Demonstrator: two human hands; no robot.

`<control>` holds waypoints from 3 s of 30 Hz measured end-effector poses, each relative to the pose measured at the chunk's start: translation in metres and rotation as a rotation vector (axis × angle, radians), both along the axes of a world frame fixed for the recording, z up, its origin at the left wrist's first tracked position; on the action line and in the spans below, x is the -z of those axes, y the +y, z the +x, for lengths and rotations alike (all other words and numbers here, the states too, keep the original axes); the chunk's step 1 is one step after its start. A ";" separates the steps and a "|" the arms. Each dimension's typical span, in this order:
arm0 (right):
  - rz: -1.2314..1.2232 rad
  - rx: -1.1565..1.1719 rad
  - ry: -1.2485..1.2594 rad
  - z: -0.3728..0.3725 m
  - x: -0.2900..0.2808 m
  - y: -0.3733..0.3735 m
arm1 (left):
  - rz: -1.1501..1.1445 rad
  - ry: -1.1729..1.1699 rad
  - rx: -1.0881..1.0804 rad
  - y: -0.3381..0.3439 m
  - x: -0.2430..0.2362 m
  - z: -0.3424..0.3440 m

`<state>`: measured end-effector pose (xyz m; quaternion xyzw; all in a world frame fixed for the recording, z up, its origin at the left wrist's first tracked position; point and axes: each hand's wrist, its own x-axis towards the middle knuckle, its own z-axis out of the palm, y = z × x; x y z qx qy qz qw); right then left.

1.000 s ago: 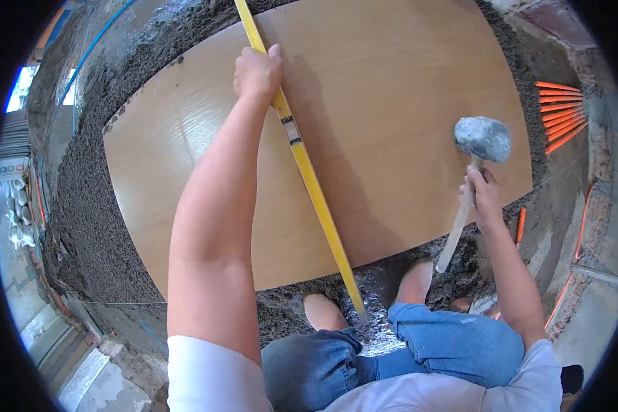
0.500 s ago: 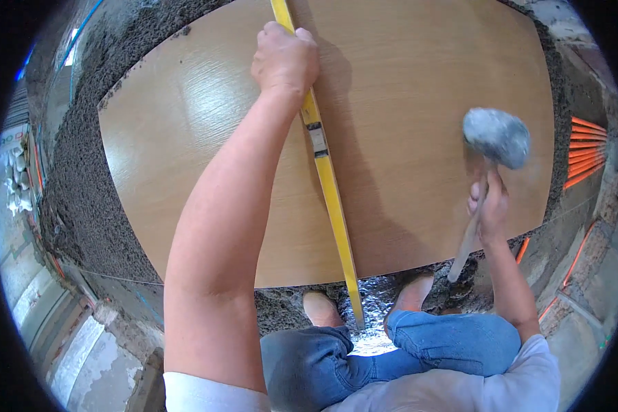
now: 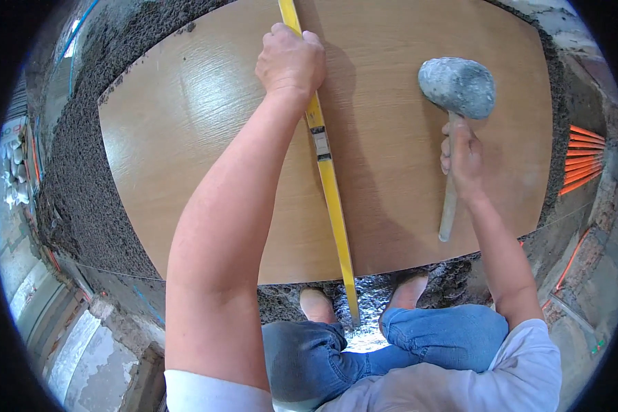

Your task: The recorder is laying large floor tiles on a cement bed, using a spirit level and rubber mallet to ensure they are even, and measuring the area with a tape measure.

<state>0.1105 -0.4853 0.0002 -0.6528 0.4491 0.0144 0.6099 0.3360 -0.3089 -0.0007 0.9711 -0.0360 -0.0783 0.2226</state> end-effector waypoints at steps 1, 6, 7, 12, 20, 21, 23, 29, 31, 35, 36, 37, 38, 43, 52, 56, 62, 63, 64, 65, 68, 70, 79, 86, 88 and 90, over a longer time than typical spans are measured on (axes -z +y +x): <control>-0.003 0.001 -0.002 0.002 -0.001 0.000 | 0.008 -0.003 0.000 0.002 0.000 0.001; -0.082 -0.063 -0.043 -0.003 0.008 0.000 | 0.005 0.031 -0.021 -0.002 -0.003 -0.005; -0.093 -0.053 -0.054 -0.006 0.013 -0.003 | 0.003 0.033 -0.022 -0.004 -0.004 -0.008; -0.235 -0.138 -0.099 -0.007 0.017 -0.004 | 0.023 0.046 -0.044 -0.008 -0.004 -0.026; -0.347 -0.158 -0.106 -0.003 0.018 -0.005 | 0.062 0.099 -0.087 -0.010 -0.001 -0.019; -0.357 -0.165 -0.079 -0.003 0.016 -0.007 | 0.054 0.084 -0.072 -0.012 -0.003 -0.018; -0.335 -0.160 -0.061 -0.008 0.024 -0.013 | 0.047 0.079 -0.061 -0.016 -0.003 -0.019; -0.115 -0.106 -0.077 -0.005 0.018 -0.002 | -0.004 0.078 -0.107 -0.008 0.002 -0.021; -0.092 -0.102 -0.078 -0.003 0.013 -0.005 | -0.003 0.046 -0.093 -0.010 0.002 -0.021; 0.105 -0.026 -0.040 0.000 -0.005 -0.007 | 0.043 0.054 -0.056 -0.011 0.003 -0.021; 0.235 0.025 -0.074 0.003 -0.010 -0.008 | 0.042 0.041 -0.052 -0.009 0.003 -0.020; 0.233 0.023 -0.072 0.006 -0.016 -0.009 | 0.040 0.029 -0.047 -0.009 0.004 -0.020; 0.329 0.073 -0.070 0.010 -0.023 -0.010 | 0.037 0.031 -0.049 -0.009 0.004 -0.021; 0.220 0.012 0.055 0.020 -0.024 -0.017 | 0.053 0.018 -0.055 -0.009 0.004 -0.022; 0.117 0.017 -0.243 0.062 -0.041 -0.015 | 0.075 0.029 -0.063 -0.011 0.004 -0.021; 0.097 -0.014 -0.082 0.061 -0.026 -0.021 | 0.083 0.063 -0.065 -0.009 0.003 -0.023; 0.099 0.150 -0.239 0.061 -0.023 -0.047 | 0.081 0.059 -0.057 -0.012 -0.002 -0.021; 0.097 0.187 -0.212 0.062 -0.019 -0.052 | 0.094 0.059 -0.064 -0.009 -0.001 -0.020; 0.090 0.192 -0.218 0.061 -0.019 -0.059 | 0.105 0.058 -0.070 -0.007 -0.001 -0.019; 0.131 0.189 -0.177 0.060 -0.021 -0.066 | 0.096 0.053 -0.063 -0.008 -0.001 -0.019; 0.120 0.272 -0.223 0.055 -0.022 -0.101 | 0.050 0.085 -0.091 -0.024 -0.003 -0.021; 0.058 0.364 -0.294 0.046 -0.019 -0.118 | -0.004 0.128 -0.114 -0.022 -0.009 -0.021; 0.007 0.503 -0.293 0.047 -0.027 -0.164 | 0.076 0.009 -0.043 -0.016 0.000 -0.023; -0.077 0.490 -0.232 0.049 -0.020 -0.193 | 0.091 0.043 -0.059 -0.019 0.000 -0.024; -0.114 0.559 -0.304 0.048 -0.016 -0.195 | 0.093 0.027 -0.049 -0.018 0.000 -0.023; 0.055 0.477 -0.218 0.047 -0.012 -0.203 | 0.078 0.001 -0.059 -0.010 0.003 -0.024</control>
